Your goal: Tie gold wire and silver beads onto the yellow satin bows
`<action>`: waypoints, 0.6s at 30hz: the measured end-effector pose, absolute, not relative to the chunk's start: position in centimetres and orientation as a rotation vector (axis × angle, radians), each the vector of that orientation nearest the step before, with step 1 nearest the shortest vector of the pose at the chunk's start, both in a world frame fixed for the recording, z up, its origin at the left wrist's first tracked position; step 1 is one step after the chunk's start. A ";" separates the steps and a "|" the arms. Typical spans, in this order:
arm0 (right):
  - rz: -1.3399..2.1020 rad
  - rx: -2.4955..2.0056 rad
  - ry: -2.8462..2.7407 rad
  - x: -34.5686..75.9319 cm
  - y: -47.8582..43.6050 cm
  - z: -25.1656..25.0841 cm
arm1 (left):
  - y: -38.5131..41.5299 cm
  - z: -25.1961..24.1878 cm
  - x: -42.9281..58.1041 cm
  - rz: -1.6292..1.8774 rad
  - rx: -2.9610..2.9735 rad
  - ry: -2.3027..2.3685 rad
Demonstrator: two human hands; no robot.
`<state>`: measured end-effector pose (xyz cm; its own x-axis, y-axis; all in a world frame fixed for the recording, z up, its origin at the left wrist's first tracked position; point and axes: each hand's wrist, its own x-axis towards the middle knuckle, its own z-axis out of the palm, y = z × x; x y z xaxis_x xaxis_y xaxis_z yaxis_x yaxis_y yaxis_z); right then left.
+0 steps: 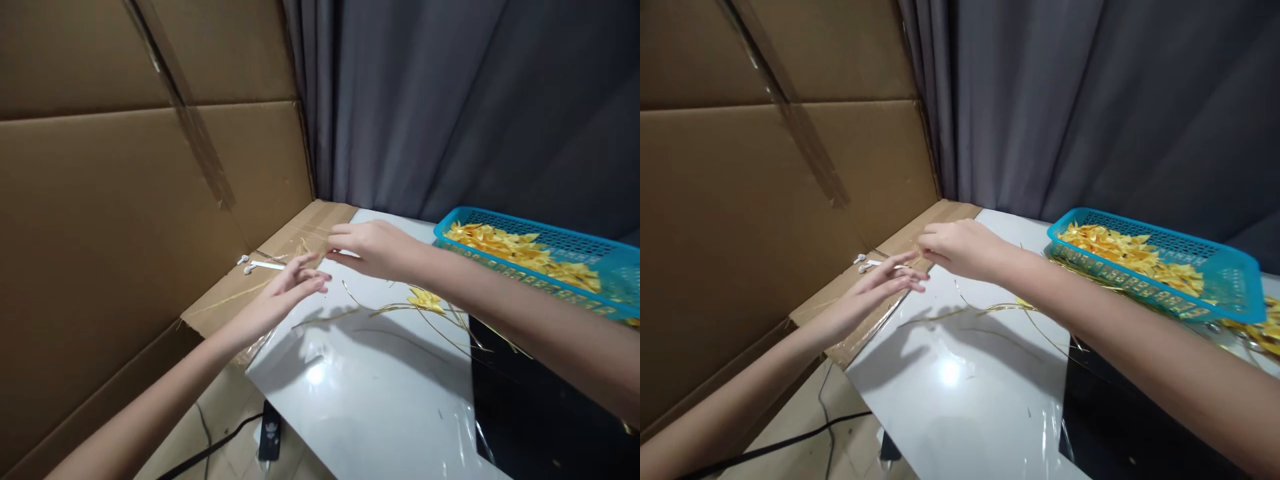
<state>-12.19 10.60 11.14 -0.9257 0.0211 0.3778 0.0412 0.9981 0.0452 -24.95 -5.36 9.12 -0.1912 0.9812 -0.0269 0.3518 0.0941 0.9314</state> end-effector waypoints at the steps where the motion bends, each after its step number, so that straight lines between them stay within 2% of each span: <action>1: -0.128 -0.040 -2.756 -11.2 10.9 11.4 | -5.6 9.0 -24.7 1.065 1.354 1.629; 12: -0.260 -0.070 -2.541 0.2 13.0 11.7 | -15.7 10.1 -26.6 0.879 1.366 1.997; 18: -0.304 -0.083 -2.516 5.1 12.5 12.1 | -20.0 11.0 -25.7 0.928 1.218 2.037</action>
<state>5.13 12.46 12.10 -0.8198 -0.0091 0.5726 0.1276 0.9718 0.1982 -25.70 -19.98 11.02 -0.4118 0.9022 -0.1283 0.4950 0.3397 0.7997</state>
